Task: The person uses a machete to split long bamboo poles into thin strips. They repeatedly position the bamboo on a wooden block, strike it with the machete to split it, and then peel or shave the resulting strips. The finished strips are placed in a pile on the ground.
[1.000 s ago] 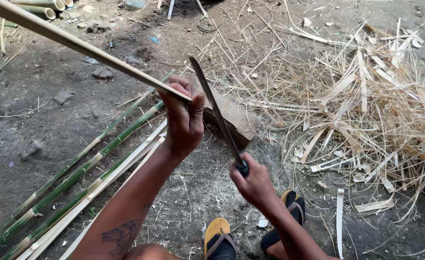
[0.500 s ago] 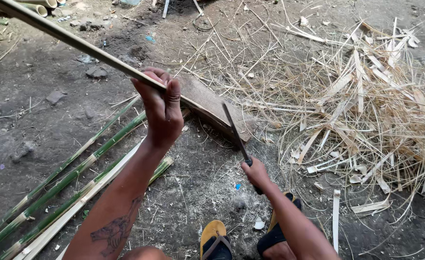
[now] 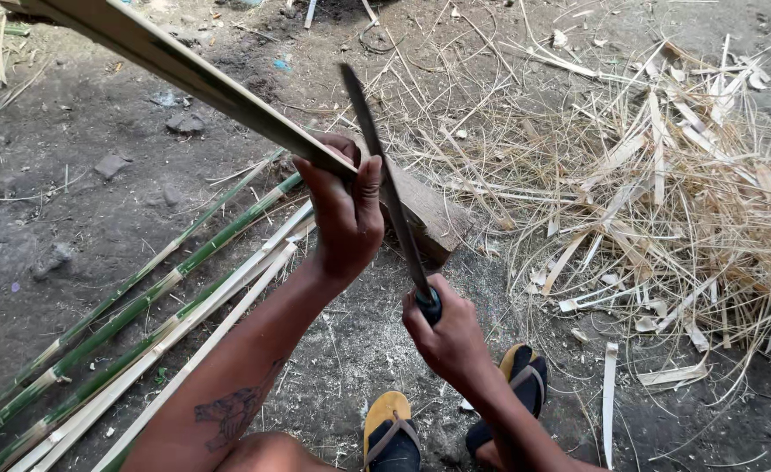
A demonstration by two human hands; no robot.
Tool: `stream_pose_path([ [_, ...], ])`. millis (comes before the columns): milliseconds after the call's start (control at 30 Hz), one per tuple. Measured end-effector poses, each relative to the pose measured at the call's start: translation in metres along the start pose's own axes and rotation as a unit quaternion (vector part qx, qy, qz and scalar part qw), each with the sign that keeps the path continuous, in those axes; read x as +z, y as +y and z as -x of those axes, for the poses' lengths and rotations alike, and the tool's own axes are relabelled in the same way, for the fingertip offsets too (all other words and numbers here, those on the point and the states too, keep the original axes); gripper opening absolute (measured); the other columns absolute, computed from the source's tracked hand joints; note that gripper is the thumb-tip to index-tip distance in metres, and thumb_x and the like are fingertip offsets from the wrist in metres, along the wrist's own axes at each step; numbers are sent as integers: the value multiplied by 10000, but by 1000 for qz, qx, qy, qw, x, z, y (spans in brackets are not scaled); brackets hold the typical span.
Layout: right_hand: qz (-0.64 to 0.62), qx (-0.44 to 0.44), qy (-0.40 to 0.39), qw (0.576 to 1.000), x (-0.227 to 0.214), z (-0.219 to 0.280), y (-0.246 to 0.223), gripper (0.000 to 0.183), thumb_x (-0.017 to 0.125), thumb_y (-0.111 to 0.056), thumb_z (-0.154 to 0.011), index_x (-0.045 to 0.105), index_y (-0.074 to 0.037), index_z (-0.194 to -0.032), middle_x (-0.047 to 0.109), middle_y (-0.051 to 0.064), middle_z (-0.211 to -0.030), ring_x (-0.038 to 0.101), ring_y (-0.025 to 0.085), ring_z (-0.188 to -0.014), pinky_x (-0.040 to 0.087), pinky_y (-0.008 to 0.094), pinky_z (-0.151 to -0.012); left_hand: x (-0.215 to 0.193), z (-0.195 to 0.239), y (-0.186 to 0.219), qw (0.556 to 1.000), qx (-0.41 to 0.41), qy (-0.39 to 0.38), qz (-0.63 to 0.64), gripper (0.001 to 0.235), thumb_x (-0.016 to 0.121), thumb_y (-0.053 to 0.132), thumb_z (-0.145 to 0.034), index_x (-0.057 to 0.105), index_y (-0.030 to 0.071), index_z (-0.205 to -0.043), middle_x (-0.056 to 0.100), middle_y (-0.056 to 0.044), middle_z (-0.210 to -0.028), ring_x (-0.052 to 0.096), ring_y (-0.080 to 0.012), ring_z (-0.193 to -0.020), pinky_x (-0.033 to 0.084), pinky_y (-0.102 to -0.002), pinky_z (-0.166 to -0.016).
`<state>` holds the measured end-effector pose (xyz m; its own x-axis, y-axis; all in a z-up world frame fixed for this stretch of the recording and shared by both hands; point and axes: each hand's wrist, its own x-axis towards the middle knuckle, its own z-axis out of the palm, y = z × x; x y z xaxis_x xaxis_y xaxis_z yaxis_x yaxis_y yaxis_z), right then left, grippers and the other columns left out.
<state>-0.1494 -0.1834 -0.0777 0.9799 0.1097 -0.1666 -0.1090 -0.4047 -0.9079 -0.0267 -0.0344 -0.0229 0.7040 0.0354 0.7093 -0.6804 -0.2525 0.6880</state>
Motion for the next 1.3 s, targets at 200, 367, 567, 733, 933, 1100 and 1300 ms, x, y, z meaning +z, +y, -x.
stream_pose_path([
  [200, -64, 71, -24, 995, 9, -16, 15, 231, 575, -310, -962, 561, -83, -927, 583, 20, -614, 521, 126, -447, 472, 330, -407, -4, 1, 2, 999, 35, 33, 7, 247, 515, 128, -1186, 270, 91, -1192, 391, -52, -1050, 453, -135, -969, 447, -300, -904],
  [367, -9, -43, 42, 998, 37, -45, 93, 194, 581, -260, -951, 557, -72, -911, 604, 22, -593, 558, 82, -467, 454, 319, -437, -11, -5, -6, 999, -20, 27, 11, 262, 513, 180, -1135, 279, 96, -1216, 409, -40, -1048, 454, -122, -940, 472, -279, -819],
  [567, -19, 247, 6, 969, 76, -81, 222, 208, 614, -271, -955, 579, -67, -932, 571, 14, -706, 466, 101, -522, 434, 301, -442, -25, -8, -16, 997, -20, 76, -27, 302, 533, 209, -1160, 294, 71, -1281, 410, -66, -1099, 442, -130, -978, 449, -313, -934],
  [733, 16, 209, 6, 978, 78, -96, 271, 240, 599, -311, -964, 545, -78, -936, 556, 19, -677, 493, 134, -494, 467, 349, -424, -38, -15, -27, 994, -41, 98, -40, 290, 522, 221, -1162, 303, 66, -1270, 425, -53, -1100, 461, -124, -968, 466, -293, -907],
  [933, -6, 206, 36, 978, 70, -74, 257, 273, 629, -301, -909, 591, -33, -875, 617, 95, -605, 612, 197, -479, 507, 369, -464, -53, -9, -42, 993, -45, 107, -8, 267, 566, 187, -1161, 331, 71, -1213, 424, -63, -1083, 451, -119, -964, 472, -270, -896],
  [1100, -8, 171, 128, 977, 61, -41, 267, 317, 667, -341, -919, 595, -37, -864, 630, 45, -599, 610, 165, -478, 502, 353, -447, -83, 2, -57, 982, -164, 75, -56, 266, 646, 172, -1083, 411, 82, -1166, 505, -55, -1014, 561, -149, -914, 557, -285, -801],
  [1300, -171, 210, 106, 957, 60, -4, 310, 303, 672, -316, -924, 557, -36, -906, 575, 50, -603, 555, 184, -464, 484, 385, -433, -138, 24, -61, 962, -253, 76, -71, 284, 725, 84, -1061, 443, 81, -1101, 655, -149, -1056, 723, -235, -953, 650, -292, -849],
])
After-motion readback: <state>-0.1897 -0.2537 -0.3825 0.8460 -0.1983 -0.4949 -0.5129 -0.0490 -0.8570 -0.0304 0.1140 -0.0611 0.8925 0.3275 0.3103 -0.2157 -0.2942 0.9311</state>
